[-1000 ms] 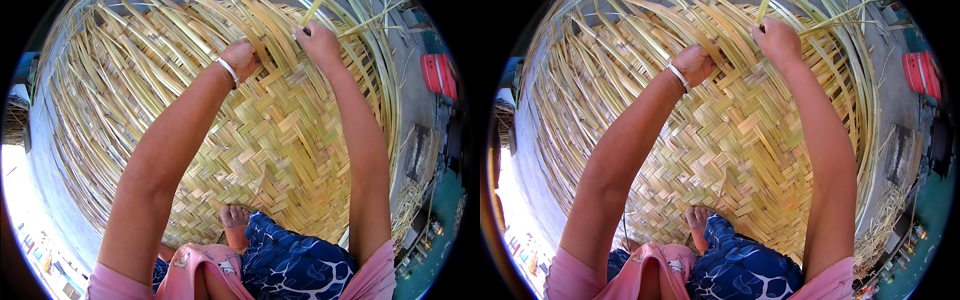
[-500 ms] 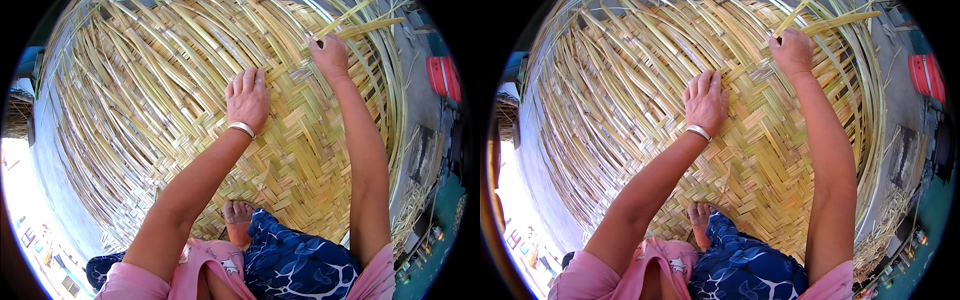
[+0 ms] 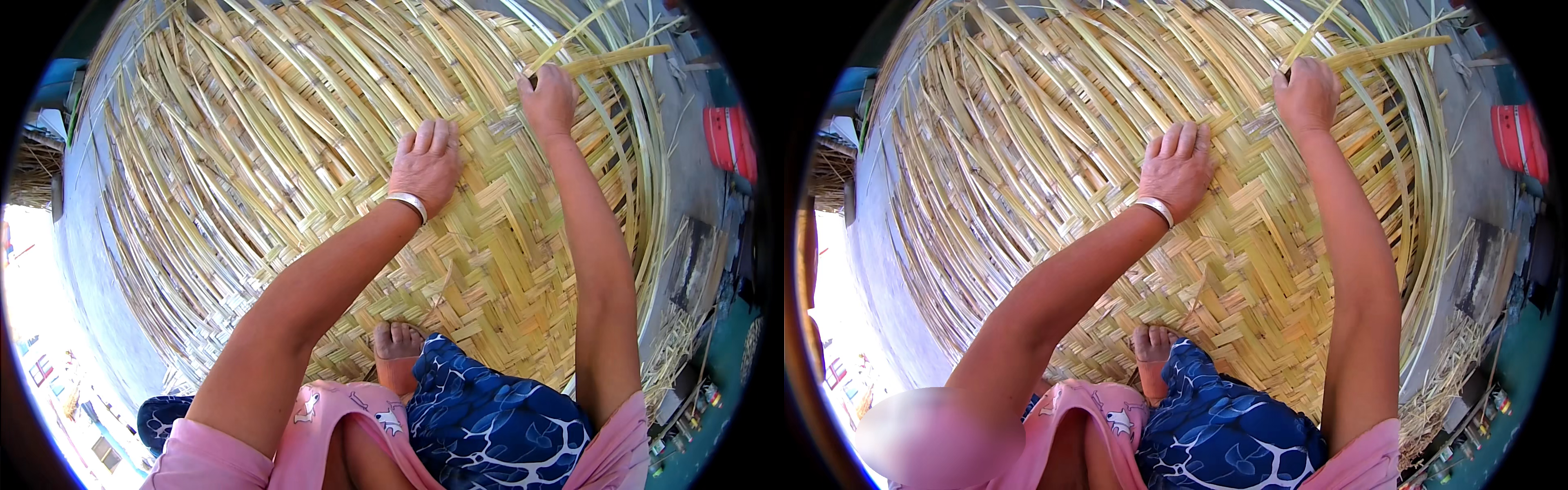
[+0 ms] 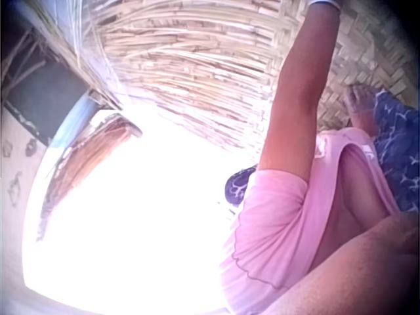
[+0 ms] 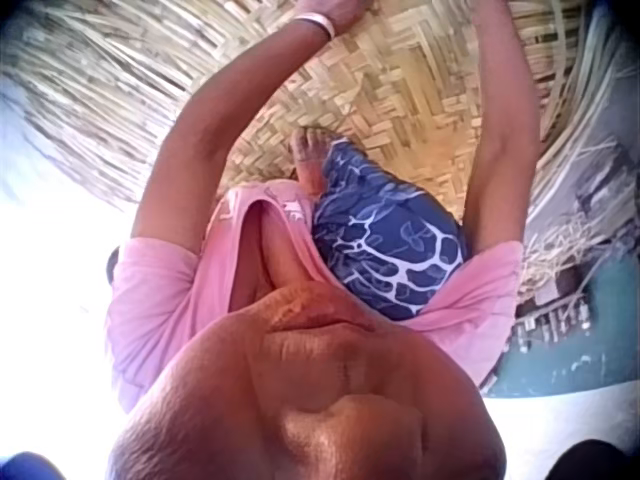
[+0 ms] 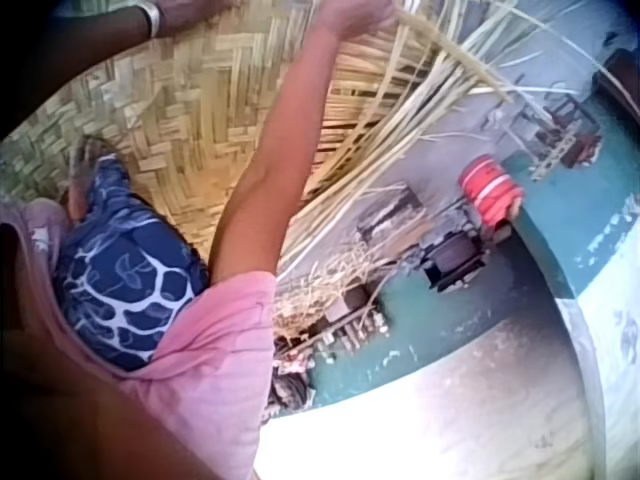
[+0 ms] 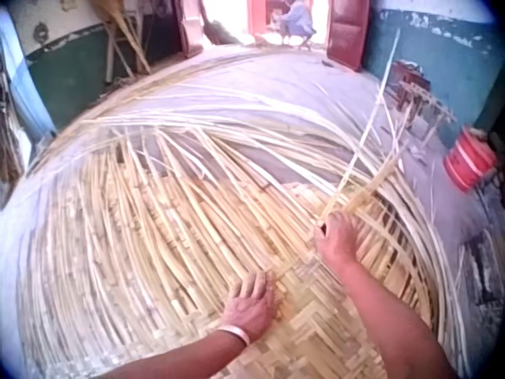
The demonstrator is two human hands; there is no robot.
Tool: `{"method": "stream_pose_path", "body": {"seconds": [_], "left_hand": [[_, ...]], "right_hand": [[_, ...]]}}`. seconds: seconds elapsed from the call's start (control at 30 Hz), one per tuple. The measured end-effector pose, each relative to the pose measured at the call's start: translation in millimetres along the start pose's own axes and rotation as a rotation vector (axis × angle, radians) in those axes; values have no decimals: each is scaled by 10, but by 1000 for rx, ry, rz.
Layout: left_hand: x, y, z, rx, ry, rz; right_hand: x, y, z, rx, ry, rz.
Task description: The person weaves a large circular basket using dried palm leaves. They interlace the leaves by hand, working on the rim and body of the basket.
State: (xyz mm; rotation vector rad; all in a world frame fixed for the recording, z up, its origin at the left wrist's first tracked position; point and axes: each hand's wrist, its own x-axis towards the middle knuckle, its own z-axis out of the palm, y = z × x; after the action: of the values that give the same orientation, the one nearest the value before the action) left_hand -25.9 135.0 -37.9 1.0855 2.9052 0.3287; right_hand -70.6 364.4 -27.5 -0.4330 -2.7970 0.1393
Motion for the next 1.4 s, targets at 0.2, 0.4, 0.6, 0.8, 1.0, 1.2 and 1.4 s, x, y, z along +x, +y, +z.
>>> {"method": "stream_pose_path", "body": {"seconds": [0.2,0.4,0.6,0.8,1.0,1.2,1.4], "left_hand": [[-182,-7,-59,42,-44,37],[-603,33,-130,27,-112,145],[-1458,-230,-333,-121,-168,207],[-2247,-530,-626,-178,-243,85],[-2487,-632,-629,-142,-216,100],[-2640,-624,-583,-155,-173,98],[-2696,-658,-666,-167,-236,80]], "right_hand": [[-442,-284,-10,75,205,26],[-1019,-783,-40,104,-12,-514],[-1096,-890,-94,56,-40,-583],[-1169,-1029,-158,-113,-52,-558],[-1351,-1122,-255,-187,-112,-508],[-1742,-1000,-407,-158,-211,-457],[-2149,-451,-895,-100,-178,-176]]}}
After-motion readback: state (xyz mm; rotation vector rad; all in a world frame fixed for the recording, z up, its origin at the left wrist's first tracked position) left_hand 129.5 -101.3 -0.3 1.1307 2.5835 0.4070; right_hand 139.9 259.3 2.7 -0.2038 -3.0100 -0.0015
